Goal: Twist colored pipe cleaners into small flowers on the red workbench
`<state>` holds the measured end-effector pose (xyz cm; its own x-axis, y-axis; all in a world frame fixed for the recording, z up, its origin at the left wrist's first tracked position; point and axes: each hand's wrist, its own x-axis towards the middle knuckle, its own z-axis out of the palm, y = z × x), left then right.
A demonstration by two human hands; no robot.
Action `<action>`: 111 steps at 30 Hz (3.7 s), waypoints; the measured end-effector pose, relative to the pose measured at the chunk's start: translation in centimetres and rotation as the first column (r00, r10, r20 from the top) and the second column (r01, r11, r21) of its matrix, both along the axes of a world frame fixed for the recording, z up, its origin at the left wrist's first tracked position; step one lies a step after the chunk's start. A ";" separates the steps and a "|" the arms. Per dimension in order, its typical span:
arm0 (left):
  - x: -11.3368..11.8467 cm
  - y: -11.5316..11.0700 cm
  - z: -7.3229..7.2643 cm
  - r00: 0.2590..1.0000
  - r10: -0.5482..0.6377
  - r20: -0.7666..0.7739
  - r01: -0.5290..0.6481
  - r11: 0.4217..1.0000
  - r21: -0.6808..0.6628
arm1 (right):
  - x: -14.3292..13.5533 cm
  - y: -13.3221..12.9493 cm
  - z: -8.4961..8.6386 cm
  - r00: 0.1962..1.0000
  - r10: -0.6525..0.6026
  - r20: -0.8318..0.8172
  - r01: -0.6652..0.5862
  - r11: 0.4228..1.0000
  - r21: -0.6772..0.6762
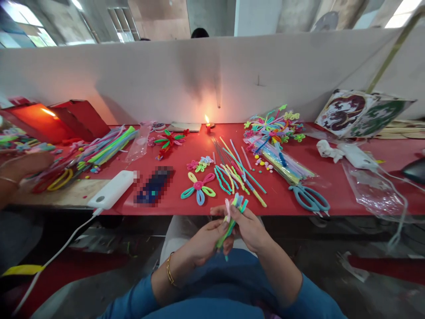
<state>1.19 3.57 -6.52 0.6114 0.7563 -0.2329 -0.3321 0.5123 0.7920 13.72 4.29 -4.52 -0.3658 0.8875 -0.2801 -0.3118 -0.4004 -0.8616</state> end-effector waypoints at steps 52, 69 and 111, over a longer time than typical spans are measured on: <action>0.3 1.9 1.6 0.867 0.472 -0.161 -0.395 0.848 0.354 | -0.5 0.5 -0.2 0.688 -0.152 0.710 -0.298 0.832 0.467; -0.7 2.4 2.3 0.886 0.462 -0.051 -0.458 0.886 0.070 | -0.5 0.1 -0.3 0.932 0.051 0.360 -0.140 0.964 0.225; -3.0 1.7 3.9 0.889 0.264 0.373 -0.206 0.960 -0.189 | 2.2 0.3 1.7 0.773 -0.253 0.582 -0.082 0.870 0.486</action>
